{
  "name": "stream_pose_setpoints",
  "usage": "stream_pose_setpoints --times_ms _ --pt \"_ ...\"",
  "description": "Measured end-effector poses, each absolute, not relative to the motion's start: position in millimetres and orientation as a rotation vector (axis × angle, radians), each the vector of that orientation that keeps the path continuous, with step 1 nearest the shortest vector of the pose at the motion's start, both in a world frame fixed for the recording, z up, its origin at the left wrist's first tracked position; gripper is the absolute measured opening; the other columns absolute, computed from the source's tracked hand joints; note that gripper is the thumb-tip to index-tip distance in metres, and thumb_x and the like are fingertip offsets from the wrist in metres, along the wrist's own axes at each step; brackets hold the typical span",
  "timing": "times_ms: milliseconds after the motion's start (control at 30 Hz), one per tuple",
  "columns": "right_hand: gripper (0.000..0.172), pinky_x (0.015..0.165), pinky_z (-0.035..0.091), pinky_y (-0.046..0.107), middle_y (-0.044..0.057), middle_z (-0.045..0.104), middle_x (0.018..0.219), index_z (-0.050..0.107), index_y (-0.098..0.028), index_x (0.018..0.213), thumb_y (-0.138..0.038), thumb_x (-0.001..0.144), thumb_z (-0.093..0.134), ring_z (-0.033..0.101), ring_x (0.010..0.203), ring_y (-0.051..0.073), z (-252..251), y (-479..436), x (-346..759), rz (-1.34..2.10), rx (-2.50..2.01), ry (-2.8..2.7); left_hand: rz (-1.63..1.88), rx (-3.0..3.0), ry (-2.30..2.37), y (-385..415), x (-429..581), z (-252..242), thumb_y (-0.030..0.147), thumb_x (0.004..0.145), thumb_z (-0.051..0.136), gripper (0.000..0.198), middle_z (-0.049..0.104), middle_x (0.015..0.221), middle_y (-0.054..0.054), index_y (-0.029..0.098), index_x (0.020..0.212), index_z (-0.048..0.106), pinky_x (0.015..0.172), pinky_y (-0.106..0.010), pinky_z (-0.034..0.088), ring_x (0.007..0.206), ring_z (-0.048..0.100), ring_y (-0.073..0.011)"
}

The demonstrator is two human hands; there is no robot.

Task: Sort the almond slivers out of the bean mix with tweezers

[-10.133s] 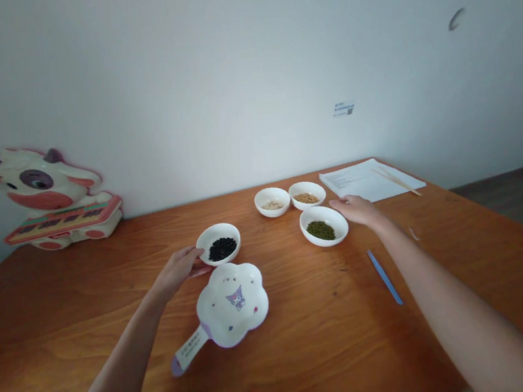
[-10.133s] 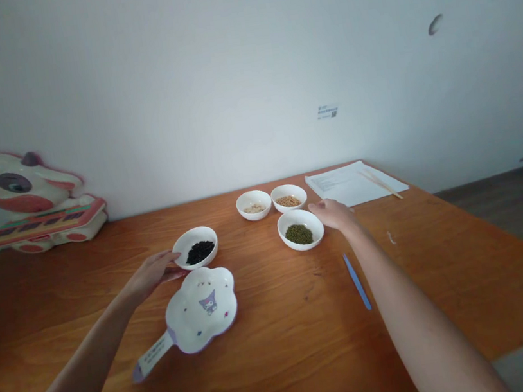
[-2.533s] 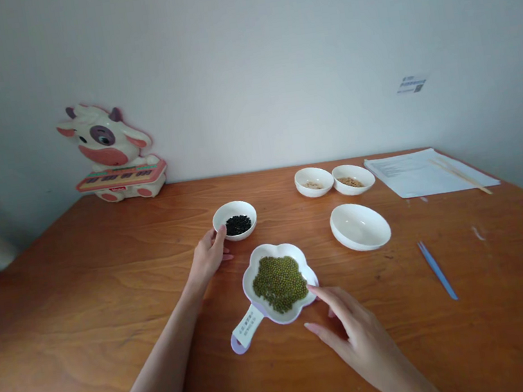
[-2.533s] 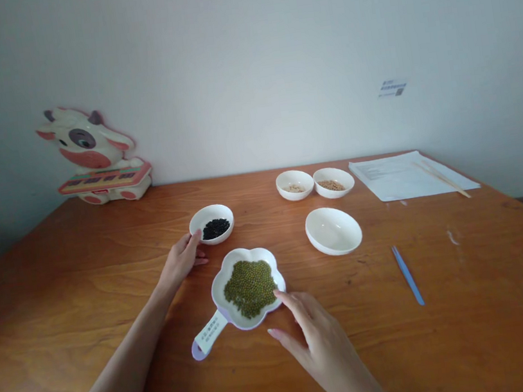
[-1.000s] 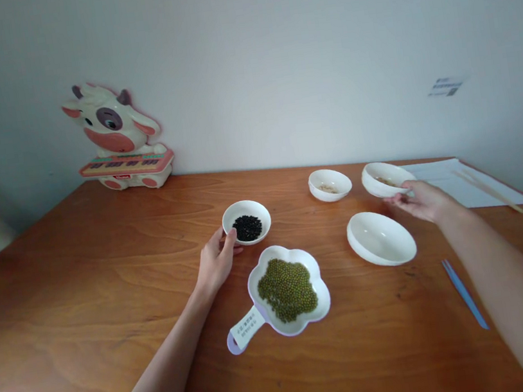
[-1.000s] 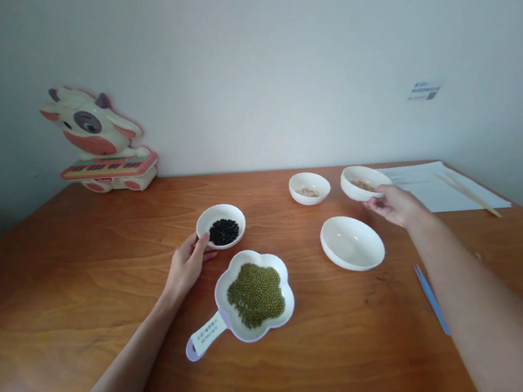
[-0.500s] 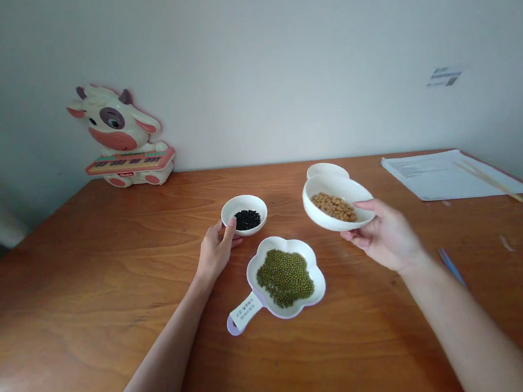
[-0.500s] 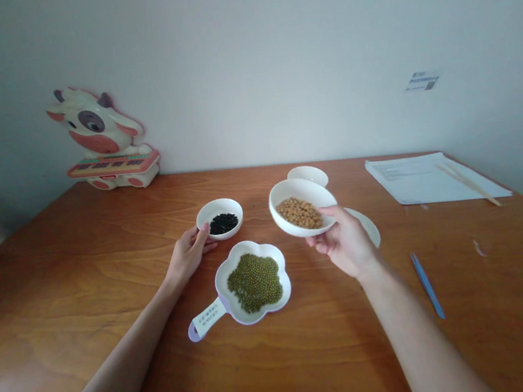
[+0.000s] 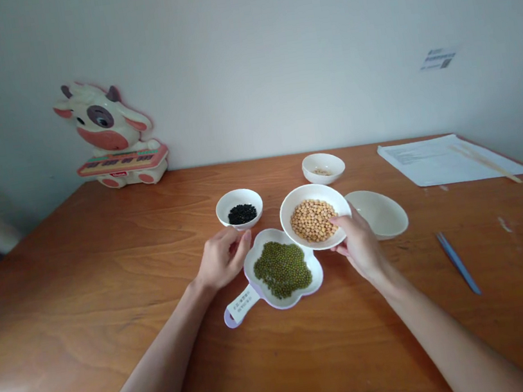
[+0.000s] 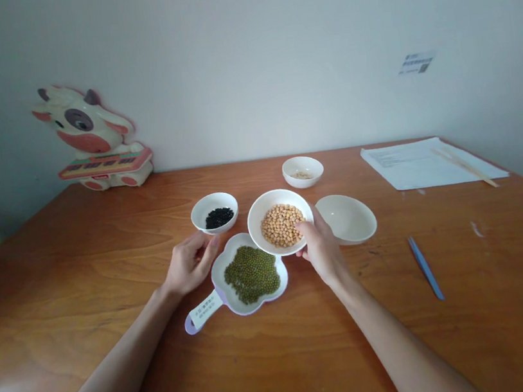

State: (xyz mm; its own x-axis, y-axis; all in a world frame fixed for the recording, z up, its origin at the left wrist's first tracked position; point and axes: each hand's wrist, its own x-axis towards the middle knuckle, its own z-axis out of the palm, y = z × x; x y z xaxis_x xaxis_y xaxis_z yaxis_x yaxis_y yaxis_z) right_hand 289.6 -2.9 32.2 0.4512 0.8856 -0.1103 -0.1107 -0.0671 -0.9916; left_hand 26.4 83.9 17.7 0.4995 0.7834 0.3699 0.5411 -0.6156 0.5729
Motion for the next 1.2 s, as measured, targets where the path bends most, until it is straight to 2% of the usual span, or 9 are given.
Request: stream_pose_setpoints --times_ms 133,267,333,400,467,533,867,1200 --pt "0.037 0.044 0.046 0.020 0.000 0.065 0.090 0.061 -0.026 0.116 -0.042 0.082 0.058 0.058 0.064 0.015 33 -6 285 0.819 -1.428 -0.895 0.661 2.346 0.874 84 29 15 0.040 0.103 0.039 0.047 0.046 0.060 0.002 0.018 0.063 0.048 0.057 -0.024 0.035 0.056 0.042 -0.0118" --pt "0.039 0.051 0.052 0.024 0.005 0.070 0.105 0.062 -0.026 0.121 -0.045 0.087 0.056 0.065 0.082 0.022 34 -9 281 0.673 -1.449 -1.012 0.658 2.307 0.844 86 30 14 0.039 0.102 0.040 0.046 0.044 0.058 0.003 0.018 0.062 0.047 0.055 -0.024 0.031 0.055 0.040 -0.0111" --pt "0.041 0.063 0.058 0.030 0.006 0.070 0.112 0.062 -0.026 0.126 -0.045 0.090 0.054 0.066 0.093 0.025 33 -9 280 0.595 -1.441 -1.076 0.672 2.321 0.855 86 30 13 0.040 0.103 0.040 0.047 0.045 0.059 0.002 0.018 0.062 0.047 0.055 -0.024 0.031 0.056 0.040 -0.0113" --pt "0.043 0.081 0.059 0.038 0.007 0.069 0.120 0.060 -0.026 0.131 -0.044 0.093 0.052 0.064 0.106 0.027 32 -9 277 0.523 -1.419 -1.146 0.685 2.334 0.857 85 30 13 0.040 0.103 0.039 0.047 0.045 0.059 0.002 0.018 0.062 0.047 0.055 -0.024 0.032 0.056 0.039 -0.0116" --pt "0.043 0.100 0.053 0.043 0.008 0.066 0.129 0.059 -0.025 0.134 -0.042 0.096 0.050 0.061 0.119 0.028 31 -9 275 0.461 -1.390 -1.221 0.696 2.343 0.848 84 31 12 0.039 0.104 0.038 0.047 0.045 0.059 0.002 0.018 0.063 0.046 0.056 -0.024 0.032 0.055 0.039 -0.0114" --pt "0.043 0.110 0.046 0.045 0.009 0.064 0.135 0.058 -0.024 0.137 -0.040 0.097 0.049 0.058 0.126 0.027 30 -9 273 0.418 -1.371 -1.283 0.701 2.353 0.825 84 31 12 0.038 0.104 0.038 0.046 0.044 0.059 0.003 0.018 0.063 0.045 0.056 -0.025 0.032 0.055 0.039 -0.0110" --pt "0.046 0.106 0.050 0.056 0.008 0.064 0.139 0.053 -0.030 0.145 -0.036 0.099 0.048 0.061 0.126 0.031 26 -7 270 0.247 -1.378 -1.415 0.803 2.421 0.714 88 30 6 0.033 0.104 0.041 0.043 0.042 0.059 0.004 0.017 0.063 0.041 0.055 -0.025 0.030 0.054 0.038 -0.0093" --pt "0.049 0.108 0.051 0.055 0.008 0.062 0.143 0.048 -0.029 0.148 -0.028 0.099 0.045 0.060 0.129 0.030 27 -10 268 0.093 -1.376 -1.532 0.788 2.422 0.729 88 30 6 0.032 0.104 0.043 0.043 0.042 0.059 0.004 0.017 0.063 0.040 0.055 -0.025 0.029 0.054 0.038 -0.0089"
